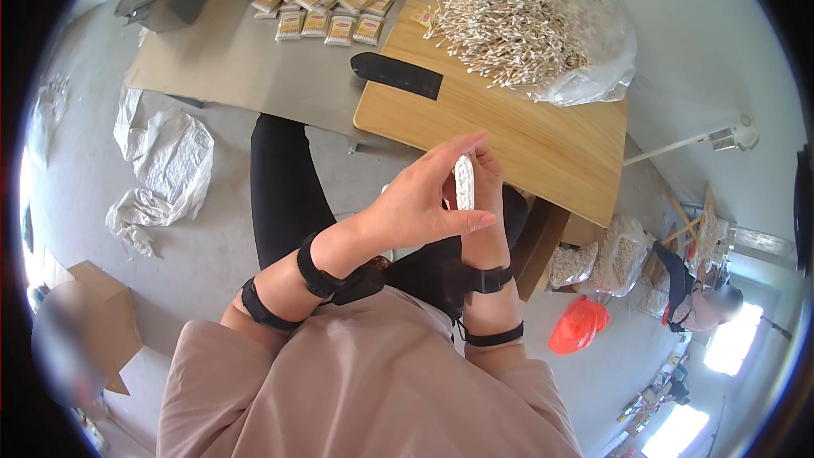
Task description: Manually organizing and packing cotton swabs into small plastic bags.
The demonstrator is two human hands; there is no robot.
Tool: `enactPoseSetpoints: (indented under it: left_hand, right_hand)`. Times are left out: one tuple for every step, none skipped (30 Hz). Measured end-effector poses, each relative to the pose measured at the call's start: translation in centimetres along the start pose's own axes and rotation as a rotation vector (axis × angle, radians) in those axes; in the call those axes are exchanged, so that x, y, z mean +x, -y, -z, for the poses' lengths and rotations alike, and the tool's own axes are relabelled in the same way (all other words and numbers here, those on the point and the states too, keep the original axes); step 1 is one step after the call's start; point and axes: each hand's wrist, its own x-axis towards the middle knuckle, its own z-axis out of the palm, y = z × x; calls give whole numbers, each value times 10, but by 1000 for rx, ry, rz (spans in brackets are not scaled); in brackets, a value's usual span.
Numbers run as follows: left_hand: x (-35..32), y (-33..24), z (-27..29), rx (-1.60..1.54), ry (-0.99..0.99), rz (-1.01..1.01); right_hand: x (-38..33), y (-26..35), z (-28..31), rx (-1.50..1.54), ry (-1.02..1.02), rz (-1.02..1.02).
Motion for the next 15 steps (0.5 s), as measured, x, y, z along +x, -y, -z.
enactPoseSetpoints:
  left_hand:
    - [0,-1,0,26,-5,-14]
    - [0,-1,-1,25,-2,-13]
    - [-1,-1,-2,33,-8,-7]
    - [-1,-1,-2,40,-14,0]
    - [-1,1,-2,41,-12,2]
    - [-1,3,-3,79,-34,-40]
    - [-1,4,-3,117,-56,-83]
    - [-1,4,-3,117,-54,-79]
    - [0,2,-3,124,-55,-70]
    - [0,1,-3,132,-57,-61]
    - [0,2,-5,131,-53,-60]
    - [0,3,-6,160,-78,-96]
    - [0,4,-7,187,-103,-133]
    - [0,5,-8,187,-100,-133]
    - [0,6,-8,155,-98,-107]
  right_hand:
    - [0,0,-1,0,-2,2]
    - [-1,0,-2,20,6,9]
    - [-2,0,-3,41,14,16]
    - [-1,0,-3,42,12,16]
    - [0,0,-3,6,19,8]
    - [0,0,-4,-30,25,-1]
    - [-1,0,-5,-28,21,-3]
    - [-1,0,-7,-15,13,-7]
    - [-1,1,-9,-3,3,-8]
    - [-1,2,-10,-1,-1,-7]
    - [-2,1,-11,43,16,-27]
    - [-2,1,-12,88,35,-46]
    - [-1,0,-11,89,33,-44]
    - [0,-3,-9,107,12,-40]
    - [1,-6,-7,126,-8,-38]
